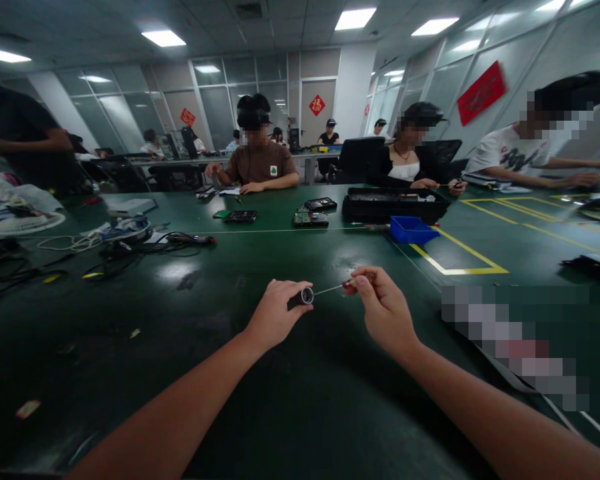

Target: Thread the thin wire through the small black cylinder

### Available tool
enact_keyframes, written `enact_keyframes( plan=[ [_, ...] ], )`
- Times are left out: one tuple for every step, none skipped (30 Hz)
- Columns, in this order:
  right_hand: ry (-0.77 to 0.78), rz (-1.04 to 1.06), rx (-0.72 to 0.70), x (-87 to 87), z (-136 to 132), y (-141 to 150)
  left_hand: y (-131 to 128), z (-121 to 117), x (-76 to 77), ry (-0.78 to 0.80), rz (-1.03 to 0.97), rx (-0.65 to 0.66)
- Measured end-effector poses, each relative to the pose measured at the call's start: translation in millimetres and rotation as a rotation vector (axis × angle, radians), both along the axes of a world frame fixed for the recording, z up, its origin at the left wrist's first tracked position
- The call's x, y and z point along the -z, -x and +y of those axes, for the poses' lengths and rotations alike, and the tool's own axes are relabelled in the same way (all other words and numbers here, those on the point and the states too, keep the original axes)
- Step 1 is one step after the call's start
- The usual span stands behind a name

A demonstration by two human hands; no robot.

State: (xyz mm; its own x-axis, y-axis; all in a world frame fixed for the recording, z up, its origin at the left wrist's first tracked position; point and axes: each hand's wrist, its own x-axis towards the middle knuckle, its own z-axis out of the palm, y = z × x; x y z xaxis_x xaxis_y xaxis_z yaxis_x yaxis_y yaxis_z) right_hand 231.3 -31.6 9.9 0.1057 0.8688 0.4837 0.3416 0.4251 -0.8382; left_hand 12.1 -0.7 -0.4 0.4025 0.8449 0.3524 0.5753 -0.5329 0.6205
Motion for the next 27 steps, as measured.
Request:
enact_keyframes(
  plan=[
    [0.001, -0.022, -0.015, 0.1, -0.7, 0.2, 0.1, 0.0, 0.0, -0.003, 0.003, 0.0],
    [0.006, -0.043, -0.032, 0.0, -1.3, 0.6, 0.3, 0.0, 0.0, -0.008, 0.008, 0.001],
    [0.011, -0.062, -0.051, -0.1, -1.9, 1.3, 0.5, 0.1, -0.1, -0.014, 0.013, 0.001],
    [0.016, -0.079, -0.068, -0.5, -2.6, 2.0, 0.7, 0.2, -0.1, -0.02, 0.017, -0.001],
    [0.02, -0.096, -0.083, -1.0, -3.2, 2.8, 1.1, 0.3, 0.0, -0.025, 0.018, -0.006],
    [0.018, -0.111, -0.091, -1.7, -3.8, 3.5, 1.5, 0.6, 0.1, -0.028, 0.018, -0.013],
    [0.012, -0.131, -0.092, -2.6, -4.5, 4.2, 2.0, 0.9, 0.2, -0.029, 0.016, -0.021],
    [0.0, -0.155, -0.087, -3.5, -5.1, 4.8, 2.3, 1.2, 0.4, -0.027, 0.013, -0.027],
    [-0.015, -0.182, -0.076, -4.4, -5.7, 5.2, 2.6, 1.5, 0.6, -0.024, 0.009, -0.031],
    [-0.029, -0.207, -0.065, -5.2, -6.1, 5.6, 2.7, 1.8, 0.8, -0.022, 0.004, -0.032],
    [-0.035, -0.223, -0.058, -5.7, -6.4, 5.7, 2.7, 2.1, 1.0, -0.019, -0.002, -0.031],
    [-0.033, -0.228, -0.058, -6.1, -6.5, 5.7, 2.6, 2.4, 1.2, -0.018, -0.009, -0.029],
    [-0.025, -0.222, -0.059, -6.2, -6.4, 5.7, 2.4, 2.7, 1.4, -0.017, -0.015, -0.027],
    [-0.015, -0.211, -0.058, -6.2, -6.2, 5.5, 2.2, 2.9, 1.6, -0.014, -0.019, -0.024],
    [-0.006, -0.201, -0.054, -6.1, -5.8, 5.4, 2.1, 3.1, 1.7, -0.01, -0.022, -0.021],
    [0.0, -0.196, -0.05, -6.0, -5.4, 5.3, 1.9, 3.3, 1.8, -0.005, -0.024, -0.02],
    [0.004, -0.192, -0.05, -5.9, -5.1, 5.3, 1.8, 3.4, 1.9, -0.001, -0.025, -0.02],
    [0.01, -0.183, -0.056, -5.8, -4.9, 5.4, 1.7, 3.5, 1.8, 0.002, -0.026, -0.023],
    [0.019, -0.166, -0.066, -5.8, -4.7, 5.7, 1.6, 3.6, 1.5, 0.003, -0.026, -0.025],
    [0.028, -0.148, -0.075, -5.7, -4.7, 6.1, 1.4, 3.6, 1.0, 0.0, -0.024, -0.029],
    [0.034, -0.134, -0.077, -5.7, -4.9, 6.4, 1.1, 3.5, 0.5, -0.002, -0.021, -0.032],
    [0.035, -0.128, -0.069, -5.6, -5.1, 6.8, 0.7, 3.3, -0.2, -0.002, -0.017, -0.035],
    [0.031, -0.13, -0.054, -5.6, -5.4, 7.0, 0.3, 3.0, -0.8, 0.0, -0.014, -0.039],
    [0.025, -0.14, -0.042, -5.5, -5.6, 7.2, 0.0, 2.8, -1.2, 0.005, -0.011, -0.043],
    [0.02, -0.15, -0.042, -5.6, -5.9, 7.2, -0.2, 2.5, -1.5, 0.009, -0.01, -0.047],
    [0.018, -0.156, -0.049, -5.7, -6.1, 7.2, -0.4, 2.3, -1.5, 0.014, -0.007, -0.049],
    [0.018, -0.158, -0.057, -6.0, -6.2, 7.2, -0.3, 2.3, -1.1, 0.016, -0.005, -0.049]
  ],
)
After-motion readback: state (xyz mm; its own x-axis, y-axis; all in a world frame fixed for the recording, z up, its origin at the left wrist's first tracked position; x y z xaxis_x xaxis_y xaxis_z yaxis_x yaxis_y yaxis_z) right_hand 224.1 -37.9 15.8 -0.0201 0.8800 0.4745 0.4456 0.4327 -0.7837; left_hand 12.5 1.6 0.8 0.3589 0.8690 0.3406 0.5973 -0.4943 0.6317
